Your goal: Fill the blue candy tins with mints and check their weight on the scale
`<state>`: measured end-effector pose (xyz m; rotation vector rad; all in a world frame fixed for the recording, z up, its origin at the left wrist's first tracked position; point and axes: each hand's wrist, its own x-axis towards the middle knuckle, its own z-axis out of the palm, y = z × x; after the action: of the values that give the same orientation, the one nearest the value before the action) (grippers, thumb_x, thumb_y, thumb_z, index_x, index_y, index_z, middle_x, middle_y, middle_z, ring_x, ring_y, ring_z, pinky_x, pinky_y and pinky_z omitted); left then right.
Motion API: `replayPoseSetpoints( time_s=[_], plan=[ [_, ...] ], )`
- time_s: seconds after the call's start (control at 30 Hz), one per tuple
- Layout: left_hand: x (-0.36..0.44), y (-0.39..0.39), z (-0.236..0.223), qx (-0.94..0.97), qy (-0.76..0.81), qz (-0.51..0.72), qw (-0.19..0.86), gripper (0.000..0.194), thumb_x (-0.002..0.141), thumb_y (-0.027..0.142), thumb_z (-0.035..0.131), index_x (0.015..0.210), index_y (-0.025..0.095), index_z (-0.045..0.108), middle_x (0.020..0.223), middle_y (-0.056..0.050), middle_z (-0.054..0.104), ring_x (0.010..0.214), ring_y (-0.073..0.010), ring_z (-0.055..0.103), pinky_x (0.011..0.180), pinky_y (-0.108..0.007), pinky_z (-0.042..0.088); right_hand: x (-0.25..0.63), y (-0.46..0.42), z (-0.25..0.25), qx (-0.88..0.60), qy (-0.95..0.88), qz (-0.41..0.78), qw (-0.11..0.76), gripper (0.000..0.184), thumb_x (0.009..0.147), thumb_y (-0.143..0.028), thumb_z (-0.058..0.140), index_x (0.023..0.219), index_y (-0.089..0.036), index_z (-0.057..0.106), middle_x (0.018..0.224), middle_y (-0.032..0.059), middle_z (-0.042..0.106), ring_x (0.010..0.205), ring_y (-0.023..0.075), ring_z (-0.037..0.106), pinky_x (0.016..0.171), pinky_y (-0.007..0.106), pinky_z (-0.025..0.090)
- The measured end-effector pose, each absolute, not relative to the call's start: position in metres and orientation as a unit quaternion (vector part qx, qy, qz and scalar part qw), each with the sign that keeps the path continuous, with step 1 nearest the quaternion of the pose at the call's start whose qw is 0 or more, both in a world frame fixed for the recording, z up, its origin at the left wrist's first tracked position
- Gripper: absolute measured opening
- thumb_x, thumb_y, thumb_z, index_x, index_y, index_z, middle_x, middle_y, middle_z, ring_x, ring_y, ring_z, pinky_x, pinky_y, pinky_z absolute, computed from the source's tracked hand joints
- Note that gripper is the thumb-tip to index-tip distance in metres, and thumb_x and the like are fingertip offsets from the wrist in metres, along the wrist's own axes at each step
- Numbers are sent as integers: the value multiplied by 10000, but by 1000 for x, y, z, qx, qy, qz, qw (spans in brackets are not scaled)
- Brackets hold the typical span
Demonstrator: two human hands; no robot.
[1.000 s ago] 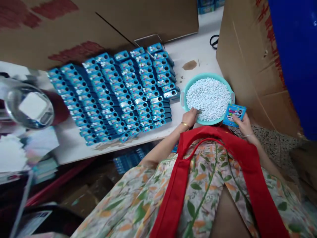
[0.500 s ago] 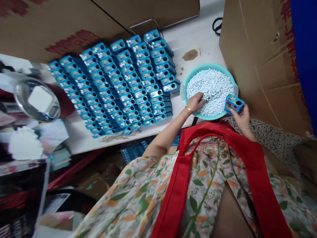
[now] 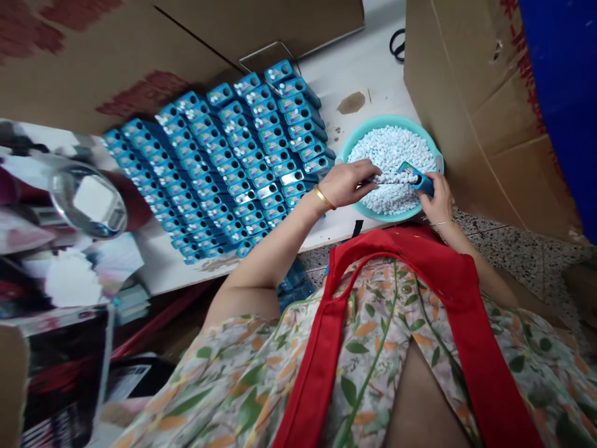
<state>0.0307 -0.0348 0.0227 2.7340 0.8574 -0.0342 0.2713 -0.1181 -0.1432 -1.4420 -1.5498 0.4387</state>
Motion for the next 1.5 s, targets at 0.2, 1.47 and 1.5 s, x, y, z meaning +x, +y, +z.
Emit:
replayPoseSetpoints(
  time_s=[0.2,1.47,1.5],
  plan=[
    [60,-43,66,939,312,-142,40,298,946,308,460,1160,186,627,1116,-98,671,909,-229,666,690,-310,456,261,-117,-147,-570,-650,156,477,399,805,-184,523,1203,-203,528,1200,117,618,1155,283,581,1016,485,498],
    [13,-15,-75,874,419,46,241,325,947,372,492,1164,147,583,1135,-123,665,1004,-208,625,908,-309,473,281,-130,-155,-641,-527,165,533,493,864,-502,633,1212,-175,516,1151,126,610,1079,262,605,997,489,490],
    [11,-16,-62,882,405,49,237,327,952,385,482,1164,158,584,1142,-124,662,1010,-206,622,913,-311,475,281,-129,-155,-637,-535,162,531,481,873,-489,622,1218,-171,514,1159,135,602,1092,269,598,1003,497,484]
  ],
)
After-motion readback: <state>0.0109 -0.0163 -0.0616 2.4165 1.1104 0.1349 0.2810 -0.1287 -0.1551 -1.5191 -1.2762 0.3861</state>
